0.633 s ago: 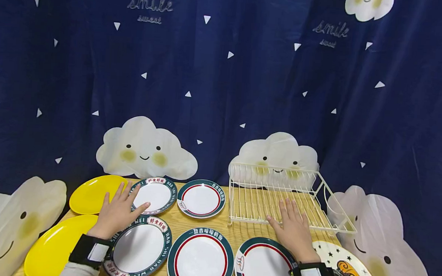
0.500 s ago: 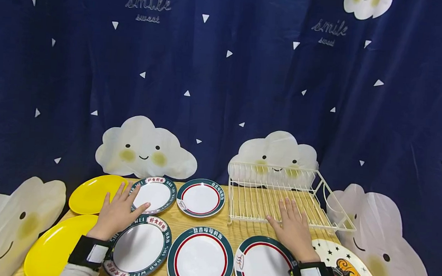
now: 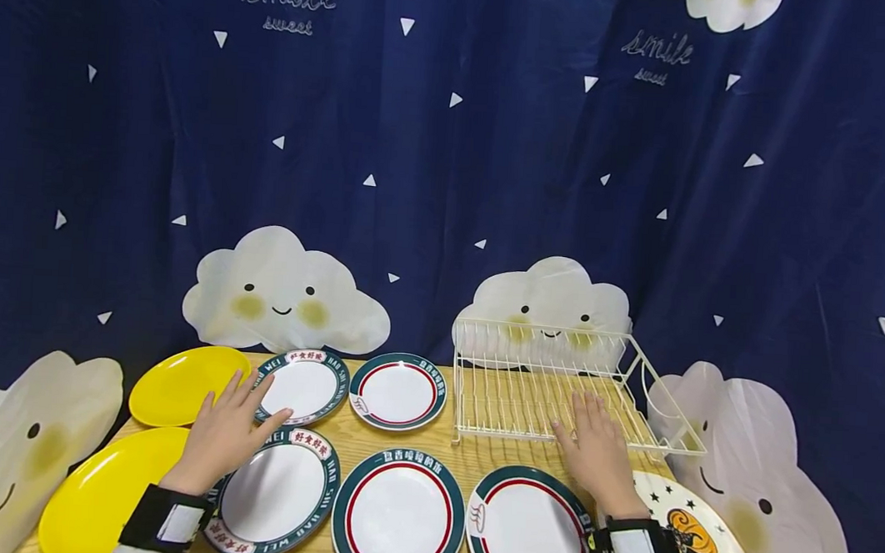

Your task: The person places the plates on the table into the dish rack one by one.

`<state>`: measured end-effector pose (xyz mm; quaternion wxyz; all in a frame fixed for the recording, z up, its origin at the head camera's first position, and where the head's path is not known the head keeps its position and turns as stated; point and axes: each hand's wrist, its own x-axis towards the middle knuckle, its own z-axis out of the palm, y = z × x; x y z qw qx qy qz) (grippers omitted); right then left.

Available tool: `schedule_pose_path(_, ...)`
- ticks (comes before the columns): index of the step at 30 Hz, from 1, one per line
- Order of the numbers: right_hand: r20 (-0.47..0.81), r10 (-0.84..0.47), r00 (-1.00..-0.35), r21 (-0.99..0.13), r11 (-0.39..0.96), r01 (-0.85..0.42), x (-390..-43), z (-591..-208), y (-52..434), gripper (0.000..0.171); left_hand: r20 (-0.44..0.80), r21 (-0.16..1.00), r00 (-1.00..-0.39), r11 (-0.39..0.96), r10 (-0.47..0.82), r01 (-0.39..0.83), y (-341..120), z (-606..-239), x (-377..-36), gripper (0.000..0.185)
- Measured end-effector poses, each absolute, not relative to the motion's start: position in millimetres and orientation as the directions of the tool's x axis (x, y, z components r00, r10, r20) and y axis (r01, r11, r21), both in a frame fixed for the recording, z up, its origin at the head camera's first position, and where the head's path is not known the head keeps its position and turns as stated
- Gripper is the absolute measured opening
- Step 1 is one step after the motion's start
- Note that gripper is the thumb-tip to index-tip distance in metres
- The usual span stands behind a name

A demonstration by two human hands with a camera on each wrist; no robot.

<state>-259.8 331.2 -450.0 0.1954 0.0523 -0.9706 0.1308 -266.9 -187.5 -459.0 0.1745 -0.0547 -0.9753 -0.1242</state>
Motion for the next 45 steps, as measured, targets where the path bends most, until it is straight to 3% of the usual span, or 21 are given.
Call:
schedule_pose_path(13,0.46,0.134,-0.878,-0.303,0.953,-0.013,-273.4,-442.5,403.5,0.064,0.355,0.254,-0.935,0.962,0.003,0.099,-205.0,-453.2,-231.4,0.084)
schedule_pose_path(23,0.495,0.326,-0.805,-0.313,0.932,0.184,-274.7,-443.7,470.4,0.044,0.348,0.263,-0.935,0.964,-0.067,0.029,-217.5,-451.4,-203.3,0.078)
schedule_pose_path(28,0.589,0.258,-0.766,-0.259,0.958,0.124,-276.9,-454.4,486.8,0.026,0.332,0.288,-0.938,0.958,-0.101,-0.001,-223.3,-452.0,-189.4,0.072)
schedule_pose_path(32,0.553,0.109,-0.826,-0.072,0.994,0.083,-275.3,-463.2,494.4,0.021,0.309,0.315,-0.939,0.948,-0.151,-0.049,-231.0,-455.0,-177.9,0.067)
schedule_pose_path(35,0.524,0.042,-0.85,-0.004,0.999,0.047,-272.8,-469.5,497.8,0.019,0.218,0.333,-0.955,0.935,-0.2,-0.119,-239.4,-456.3,-170.0,0.072)
schedule_pose_path(41,0.51,0.18,-0.841,-0.139,0.982,0.126,-272.7,-476.5,494.1,0.018,-0.009,0.318,-0.961,0.911,-0.275,-0.263,-266.1,-467.3,-163.0,0.085)
schedule_pose_path(45,0.466,0.297,-0.833,-0.235,0.95,0.207,-275.7,-477.7,486.1,0.021,-0.003,0.345,-0.937,0.879,-0.349,-0.329,-286.1,-485.2,-158.0,0.076)
